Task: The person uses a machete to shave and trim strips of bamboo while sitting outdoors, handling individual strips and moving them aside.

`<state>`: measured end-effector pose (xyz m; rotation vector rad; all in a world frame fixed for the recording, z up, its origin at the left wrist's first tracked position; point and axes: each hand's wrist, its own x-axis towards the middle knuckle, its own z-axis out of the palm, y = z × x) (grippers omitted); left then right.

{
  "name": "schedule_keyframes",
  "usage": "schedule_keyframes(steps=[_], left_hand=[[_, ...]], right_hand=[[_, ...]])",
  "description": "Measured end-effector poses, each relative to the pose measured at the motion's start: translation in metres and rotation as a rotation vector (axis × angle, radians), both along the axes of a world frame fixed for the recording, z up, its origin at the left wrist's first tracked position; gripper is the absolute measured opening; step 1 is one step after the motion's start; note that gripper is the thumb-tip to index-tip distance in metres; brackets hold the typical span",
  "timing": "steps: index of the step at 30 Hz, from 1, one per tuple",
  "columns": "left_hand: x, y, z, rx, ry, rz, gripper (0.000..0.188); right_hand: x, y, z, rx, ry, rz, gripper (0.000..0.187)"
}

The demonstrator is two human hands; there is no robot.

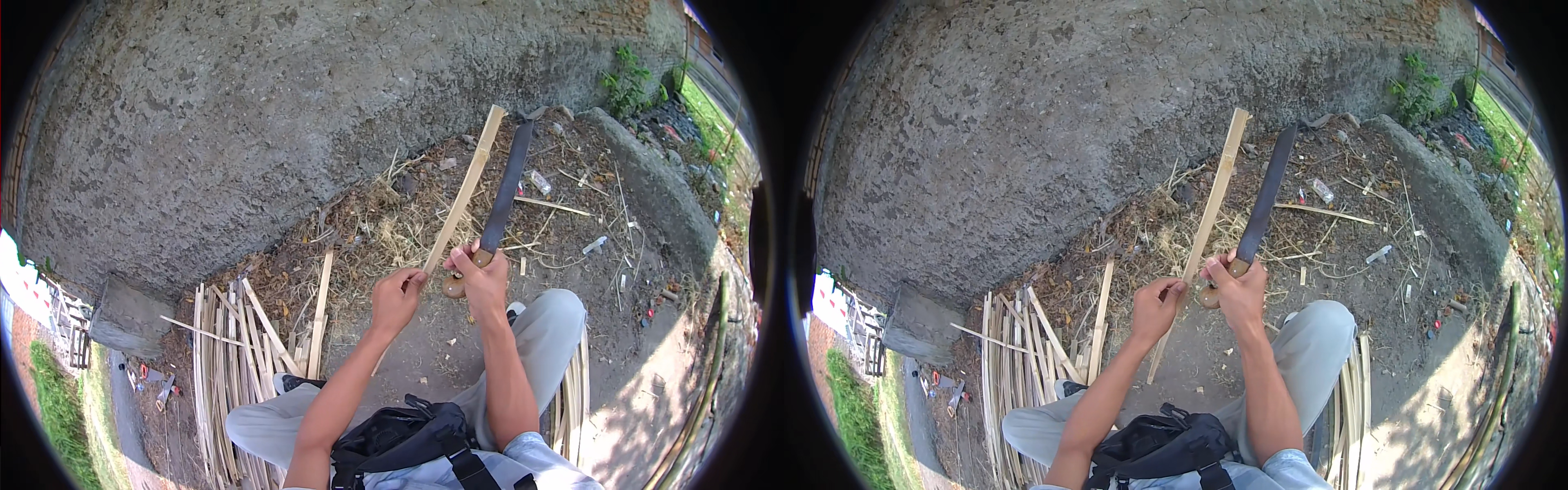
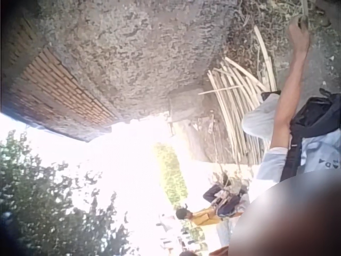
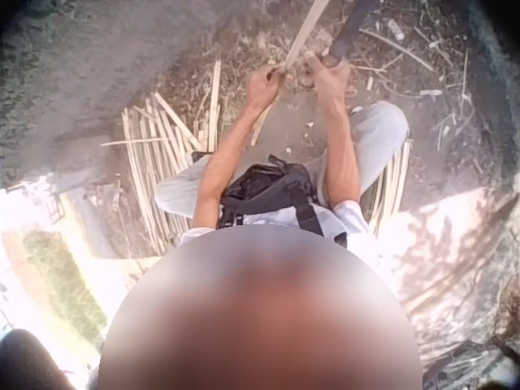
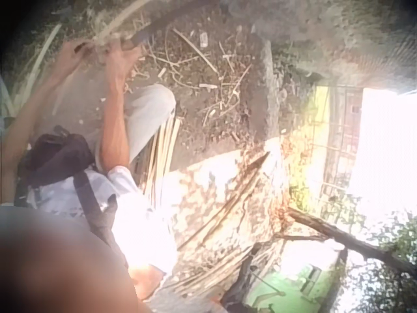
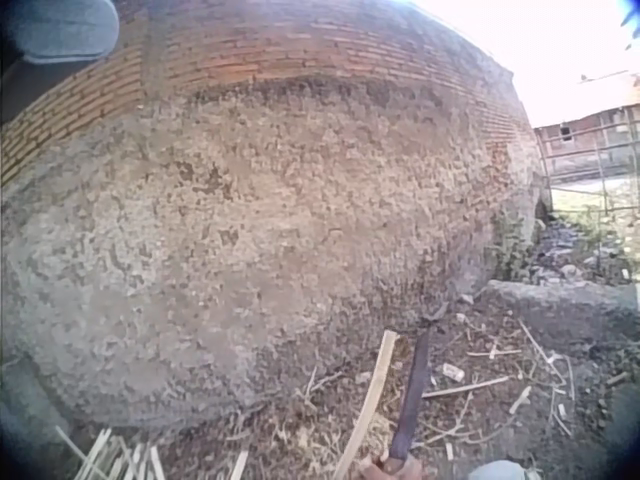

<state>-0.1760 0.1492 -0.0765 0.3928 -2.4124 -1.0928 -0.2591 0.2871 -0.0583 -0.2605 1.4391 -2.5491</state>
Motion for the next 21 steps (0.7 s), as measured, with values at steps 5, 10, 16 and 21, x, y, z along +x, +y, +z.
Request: schedule_keyframes(steps=[5, 10, 16, 21], left_hand=[[0.003, -0.008, -0.007, 0.016, 0.039, 0.016, 0.017], [0.006, -0.007, 0.004, 0.076, 0.028, 0.028, 0.019], [0.010, -0.013, 0.004, 0.039, 0.071, 0.023, 0.020], [0.012, -0.013, 0.012, 0.078, 0.010, 0.054, 0.018]], right_hand=[[0.000, -0.001, 0.000, 0.038, -0.031, 0.058, 0.020], [0.002, -0.004, 0.001, 0.018, -0.065, 0.072, 0.020], [0.005, -0.003, 0.001, -0.014, -0.024, 0.179, 0.022], [0.006, -0.001, 0.000, -0.055, -0.036, 0.239, 0.024]])
